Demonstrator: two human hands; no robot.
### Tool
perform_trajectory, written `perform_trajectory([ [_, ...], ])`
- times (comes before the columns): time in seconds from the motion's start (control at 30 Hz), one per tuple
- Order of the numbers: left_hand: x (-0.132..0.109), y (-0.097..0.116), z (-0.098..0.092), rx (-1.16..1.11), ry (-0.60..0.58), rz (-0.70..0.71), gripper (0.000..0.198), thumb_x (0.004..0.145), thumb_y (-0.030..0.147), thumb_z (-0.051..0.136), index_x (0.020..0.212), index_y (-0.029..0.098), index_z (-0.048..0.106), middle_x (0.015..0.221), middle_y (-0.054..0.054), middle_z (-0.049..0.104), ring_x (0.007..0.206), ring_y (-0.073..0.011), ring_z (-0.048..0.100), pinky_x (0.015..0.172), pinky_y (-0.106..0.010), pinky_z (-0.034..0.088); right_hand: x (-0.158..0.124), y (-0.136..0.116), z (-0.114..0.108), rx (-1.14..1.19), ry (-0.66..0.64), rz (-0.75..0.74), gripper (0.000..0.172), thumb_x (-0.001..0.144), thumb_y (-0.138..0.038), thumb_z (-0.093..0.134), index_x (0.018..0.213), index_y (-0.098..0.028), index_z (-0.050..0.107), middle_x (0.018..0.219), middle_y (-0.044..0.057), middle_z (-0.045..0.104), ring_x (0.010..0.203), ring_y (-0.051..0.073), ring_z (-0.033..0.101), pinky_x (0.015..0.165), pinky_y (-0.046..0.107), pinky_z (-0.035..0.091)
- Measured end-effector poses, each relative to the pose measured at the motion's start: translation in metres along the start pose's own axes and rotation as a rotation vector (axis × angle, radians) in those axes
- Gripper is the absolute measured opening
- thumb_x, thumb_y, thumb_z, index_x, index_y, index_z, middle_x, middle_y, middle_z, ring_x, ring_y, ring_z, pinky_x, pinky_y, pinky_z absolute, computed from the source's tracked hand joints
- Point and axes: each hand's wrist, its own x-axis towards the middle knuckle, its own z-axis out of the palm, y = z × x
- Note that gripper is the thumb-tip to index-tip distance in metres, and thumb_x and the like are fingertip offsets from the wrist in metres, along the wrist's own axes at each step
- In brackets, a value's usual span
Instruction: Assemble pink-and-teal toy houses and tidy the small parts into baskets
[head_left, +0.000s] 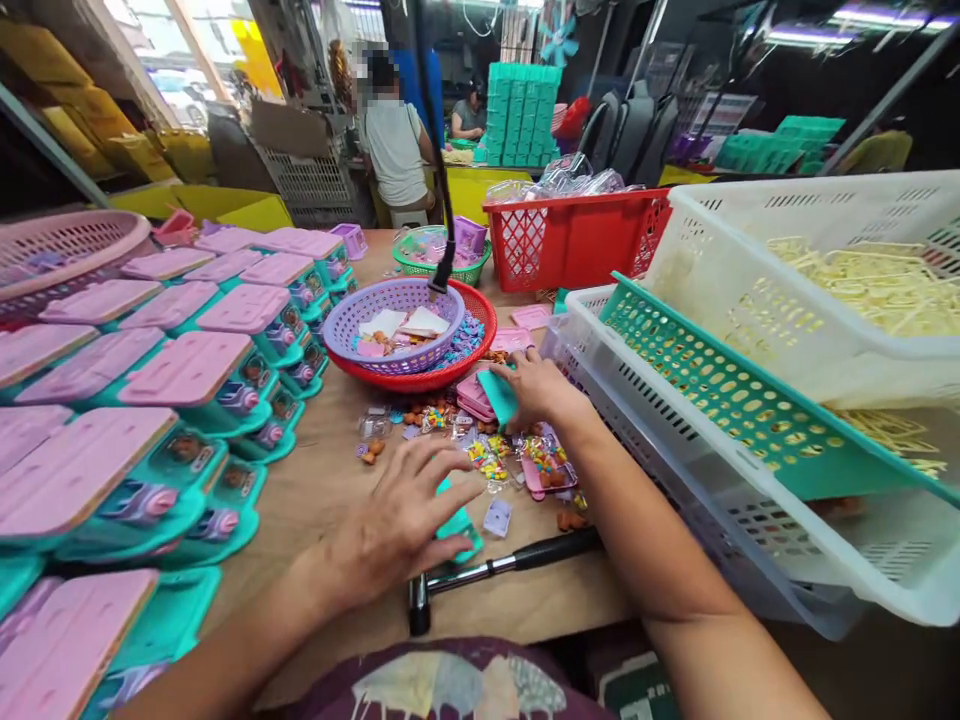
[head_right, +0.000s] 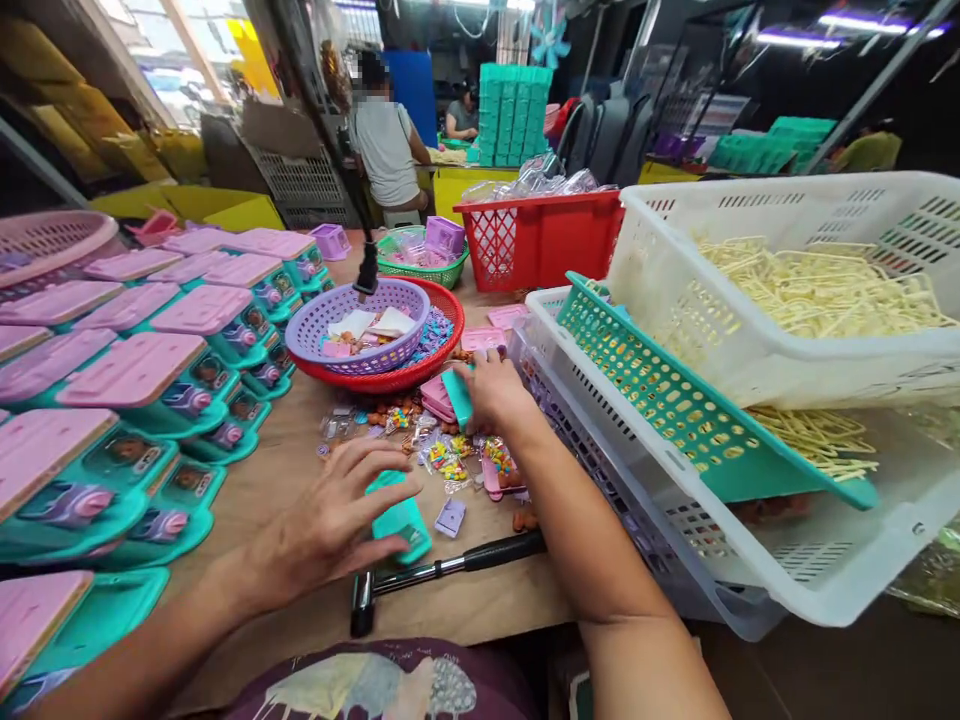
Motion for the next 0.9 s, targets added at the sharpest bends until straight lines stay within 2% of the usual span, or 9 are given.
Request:
perform_trajectory([
  [0.07, -0.010, 0.000, 0.019, 0.015, 0.183, -0.064, 0.076, 0.075, 0.047, 0.076, 0.140, 0.030, 0.041, 0.139, -0.013, 0.045, 0.135, -0.0364, 0.036, 0.111, -0.058, 0.033, -0.001, -0.002, 0.002, -0.033, -0.010, 0.011, 0.115, 0.045, -0.046, 0.093, 0.146, -0.022, 0.042, 0.140, 0.022, 0.045, 0.129, 0.048, 0.038, 0.098, 0.061, 0.041],
  [0.17, -0.028, -0.003, 0.047, -0.115, 0.311, -0.365, 0.121, 0.061, 0.062, 0.080, 0.155, 0.027, 0.012, 0.152, -0.019, 0.024, 0.142, -0.0413, 0.025, 0.115, -0.062, 0.027, -0.004, -0.003, 0.008, -0.036, -0.016, -0.005, 0.123, 0.044, -0.044, 0.094, 0.149, -0.020, 0.035, 0.147, 0.022, 0.038, 0.134, 0.048, 0.033, 0.102, 0.062, 0.037],
  [0.27, -0.035, -0.001, 0.070, -0.276, 0.363, -0.628, 0.139, 0.057, 0.063, 0.082, 0.155, 0.023, -0.009, 0.155, -0.023, 0.015, 0.145, -0.0427, 0.022, 0.114, -0.063, 0.028, -0.004, -0.001, 0.012, 0.005, -0.015, -0.050, 0.123, 0.046, -0.038, 0.094, 0.150, -0.017, 0.032, 0.153, 0.021, 0.032, 0.139, 0.045, 0.028, 0.105, 0.058, 0.038],
  [0.37, -0.029, 0.009, 0.086, -0.278, 0.359, -0.702, 0.140, 0.059, 0.057, 0.083, 0.155, 0.022, -0.013, 0.156, -0.023, 0.015, 0.145, -0.0411, 0.021, 0.115, -0.062, 0.027, -0.006, 0.000, 0.013, 0.056, 0.047, -0.085, 0.113, 0.049, -0.039, 0.092, 0.145, -0.014, 0.038, 0.146, 0.021, 0.042, 0.134, 0.043, 0.035, 0.102, 0.057, 0.041],
  [0.47, -0.016, 0.017, 0.095, -0.208, 0.352, -0.685, 0.137, 0.061, 0.054, 0.083, 0.155, 0.020, -0.010, 0.155, -0.023, 0.019, 0.144, -0.0406, 0.023, 0.114, -0.061, 0.030, -0.017, 0.003, 0.016, 0.156, 0.240, -0.040, 0.108, 0.052, -0.044, 0.089, 0.144, -0.015, 0.040, 0.140, 0.020, 0.046, 0.130, 0.043, 0.037, 0.102, 0.061, 0.038],
  [0.57, -0.007, 0.016, 0.102, -0.149, 0.370, -0.661, 0.130, 0.065, 0.055, 0.080, 0.155, 0.019, -0.006, 0.154, -0.024, 0.020, 0.144, -0.0406, 0.024, 0.114, -0.061, 0.030, -0.042, 0.008, 0.025, 0.460, 0.498, 0.027, 0.105, 0.060, -0.051, 0.083, 0.146, -0.018, 0.034, 0.142, 0.018, 0.043, 0.133, 0.037, 0.038, 0.109, 0.057, 0.034],
  [0.63, -0.006, 0.011, 0.103, -0.188, 0.386, -0.687, 0.120, 0.071, 0.052, 0.076, 0.155, 0.020, -0.003, 0.152, -0.023, 0.023, 0.143, -0.0387, 0.027, 0.113, -0.059, 0.032, -0.062, 0.009, 0.037, 0.781, 0.587, 0.046, 0.100, 0.066, -0.061, 0.076, 0.146, -0.020, 0.033, 0.141, 0.017, 0.045, 0.131, 0.033, 0.044, 0.110, 0.052, 0.036],
  [0.77, -0.012, -0.003, 0.092, -0.518, 0.413, -0.737, 0.116, 0.072, 0.047, 0.074, 0.156, 0.021, -0.002, 0.151, -0.019, 0.029, 0.143, -0.0363, 0.030, 0.118, -0.056, 0.025, -0.098, -0.005, 0.067, 1.329, 0.513, 0.043, 0.100, 0.072, -0.088, 0.040, 0.143, -0.019, 0.037, 0.123, 0.017, 0.061, 0.114, 0.034, 0.061, 0.094, 0.051, 0.050],
  [0.9, -0.020, -0.014, 0.074, -0.988, 0.450, -0.640, 0.110, 0.075, 0.061, 0.064, 0.157, 0.026, 0.000, 0.153, -0.014, 0.036, 0.142, -0.0348, 0.034, 0.120, -0.053, 0.025, -0.113, -0.040, 0.093, 1.432, 0.438, 0.102, 0.109, 0.069, -0.093, 0.007, 0.140, -0.019, 0.045, 0.096, 0.016, 0.070, 0.095, 0.035, 0.068, 0.081, 0.051, 0.055],
])
